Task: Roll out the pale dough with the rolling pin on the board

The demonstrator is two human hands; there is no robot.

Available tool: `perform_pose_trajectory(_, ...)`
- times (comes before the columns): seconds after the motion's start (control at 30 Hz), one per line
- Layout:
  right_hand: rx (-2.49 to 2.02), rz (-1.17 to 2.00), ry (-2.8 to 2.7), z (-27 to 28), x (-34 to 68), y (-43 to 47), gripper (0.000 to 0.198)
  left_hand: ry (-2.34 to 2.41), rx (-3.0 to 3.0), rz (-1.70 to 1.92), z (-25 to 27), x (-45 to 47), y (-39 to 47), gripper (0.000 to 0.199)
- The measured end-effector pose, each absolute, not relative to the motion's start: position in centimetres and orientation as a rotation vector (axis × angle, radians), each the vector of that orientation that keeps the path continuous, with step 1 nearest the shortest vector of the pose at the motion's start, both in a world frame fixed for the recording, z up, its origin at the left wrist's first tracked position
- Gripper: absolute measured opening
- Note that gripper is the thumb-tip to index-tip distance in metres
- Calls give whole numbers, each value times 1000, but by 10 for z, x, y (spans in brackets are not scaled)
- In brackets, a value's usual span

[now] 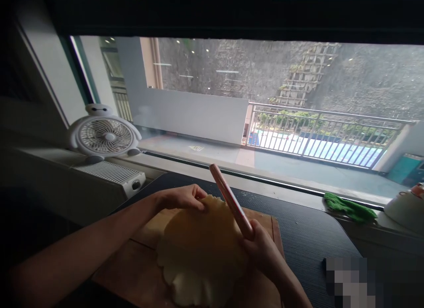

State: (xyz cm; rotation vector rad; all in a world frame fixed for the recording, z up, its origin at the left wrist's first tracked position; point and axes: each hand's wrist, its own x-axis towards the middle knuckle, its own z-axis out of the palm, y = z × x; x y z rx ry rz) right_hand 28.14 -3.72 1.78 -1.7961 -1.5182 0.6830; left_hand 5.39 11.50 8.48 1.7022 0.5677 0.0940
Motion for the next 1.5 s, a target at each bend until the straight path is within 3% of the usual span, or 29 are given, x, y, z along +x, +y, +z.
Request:
perform_pose_trajectory(0.17,-1573,1049,-1376,14,282,-40,35,674,1650,227,83,39,118,35)
perform_pose_trajectory(0.4,-1622,1094,-1415,42,280,-8,23,703,1591,142,61,6,107,37)
perform_pose_trajectory(0.53,-1623,947,-1564,47,276,35,22,811,1500,319,42,-6,80,46)
perform_pose_trajectory(0.63,-1684,750,-1643,36,272,45,23,1034,1645,395,27,-6,77,31)
perform_pose_trajectory(0.8,-1811,388,-1817,26,282,-6,19,1301,2052,547,16,-7,92,18)
perform_pose_trajectory(1.0,-1822,396,-1964,30,273,-70,15,1619,2209,516,47,-30,102,19)
perform_pose_trajectory(1.1,-1699,427,-2053,31,253,-75,14,1488,2467,714,56,-18,96,31)
perform_pose_trajectory(1.27,-1696,364,-2110,19,239,-76,23,1117,2740,400,26,38,95,47)
perform_pose_trajectory(1.5,-1703,-8,-2132,18,252,-86,32,1200,2828,697,27,92,135,40)
